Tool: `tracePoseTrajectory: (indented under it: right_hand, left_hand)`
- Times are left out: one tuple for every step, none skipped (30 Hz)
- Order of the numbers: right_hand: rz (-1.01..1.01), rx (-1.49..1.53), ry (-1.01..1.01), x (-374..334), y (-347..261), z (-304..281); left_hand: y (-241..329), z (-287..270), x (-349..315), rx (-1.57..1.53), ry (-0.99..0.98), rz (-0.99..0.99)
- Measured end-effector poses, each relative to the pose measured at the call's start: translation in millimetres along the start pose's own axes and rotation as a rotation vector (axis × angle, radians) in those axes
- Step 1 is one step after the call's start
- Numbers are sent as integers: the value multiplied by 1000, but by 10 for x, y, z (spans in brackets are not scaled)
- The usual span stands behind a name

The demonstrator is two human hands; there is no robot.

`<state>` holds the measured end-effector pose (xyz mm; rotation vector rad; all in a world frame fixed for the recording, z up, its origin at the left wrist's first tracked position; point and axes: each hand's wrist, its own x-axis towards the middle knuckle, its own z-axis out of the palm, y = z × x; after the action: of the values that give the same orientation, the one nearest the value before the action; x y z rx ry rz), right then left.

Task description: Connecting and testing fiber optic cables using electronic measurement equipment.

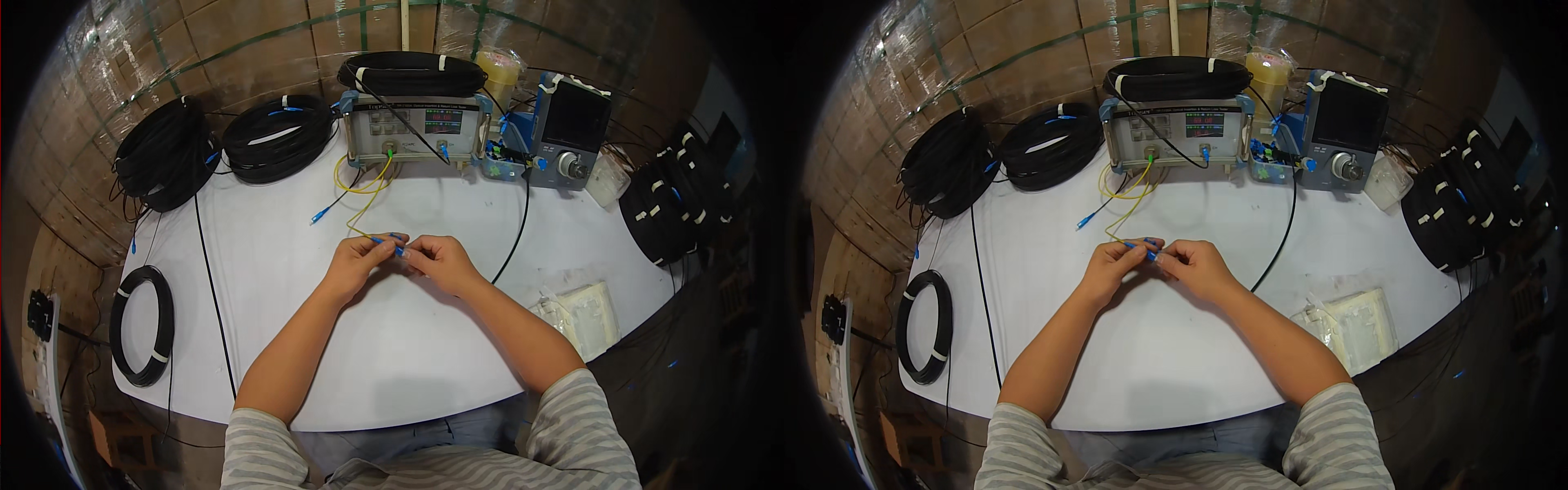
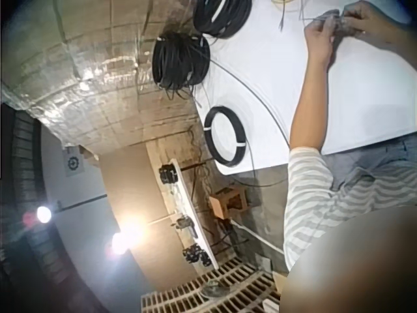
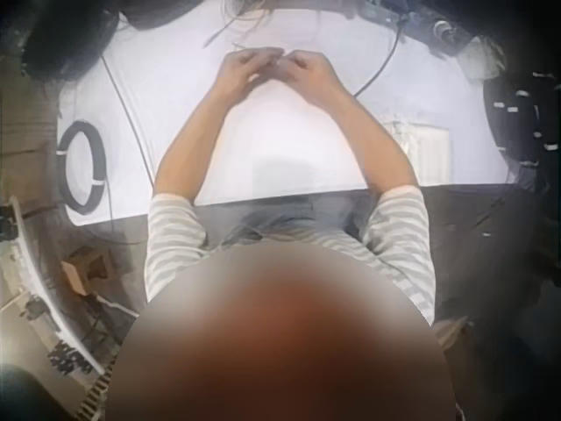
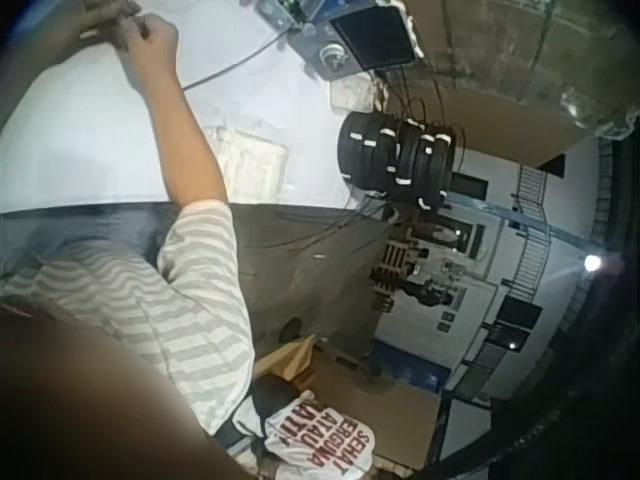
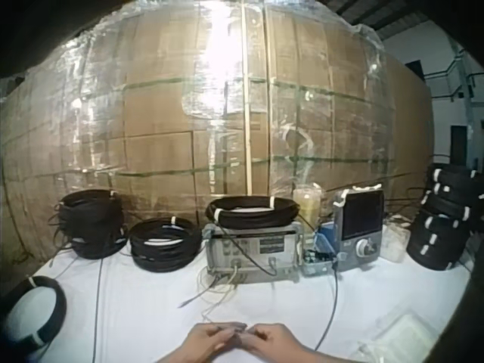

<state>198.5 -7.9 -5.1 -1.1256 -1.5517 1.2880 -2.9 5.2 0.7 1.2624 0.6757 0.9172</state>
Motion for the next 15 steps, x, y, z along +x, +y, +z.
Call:
tracePoseTrajectory:
  right_hand:
    - [5, -71, -18, 8, -35, -4]
    - [4, -71, -19, 11, -52, 1]
    - [10, -75, -15, 15, -66, 10]
    - [15, -80, -10, 21, -81, 14]
    - [13, -81, -10, 10, -67, 10]
    - [-9, -106, -19, -18, -28, 1]
    - [-31, -132, -27, -38, -17, -17]
    - [-33, -135, -26, -36, -12, -17]
    - [-1, -22, -7, -28, -12, -6]
    - [34, 92, 12, -30, -7, 14]
    - [51, 163, -5, 3, 14, -6]
    - [54, 164, -2, 22, 8, -55]
    - [73, 95, 36, 37, -52, -87]
    - [93, 25, 74, 32, -101, -106]
    - [80, -62, 84, 11, -129, -108]
  left_hand:
    - [-1, -16, -1, -10, 56, -1]
    - [-10, -30, -1, -20, 112, -1]
    - [-70, -56, 15, -37, 121, 10]
    - [-80, -81, 39, -37, 121, 13]
    - [-78, -120, 69, -176, 234, 48]
    - [-71, -168, 91, -317, 346, 83]
    - [-19, -228, 92, -285, 353, 93]
    - [-18, -236, 78, -285, 351, 96]
    - [-31, -230, 51, -182, 279, 45]
    - [-29, -218, 19, -78, 208, -9]
    - [-41, -168, 23, 54, 175, 25]
    - [-40, -145, 48, 185, 125, 69]
    - [-27, -133, 49, 221, 103, 70]
    - [-18, -123, 44, 257, 79, 70]
    - [-26, -118, 35, 255, 82, 65]
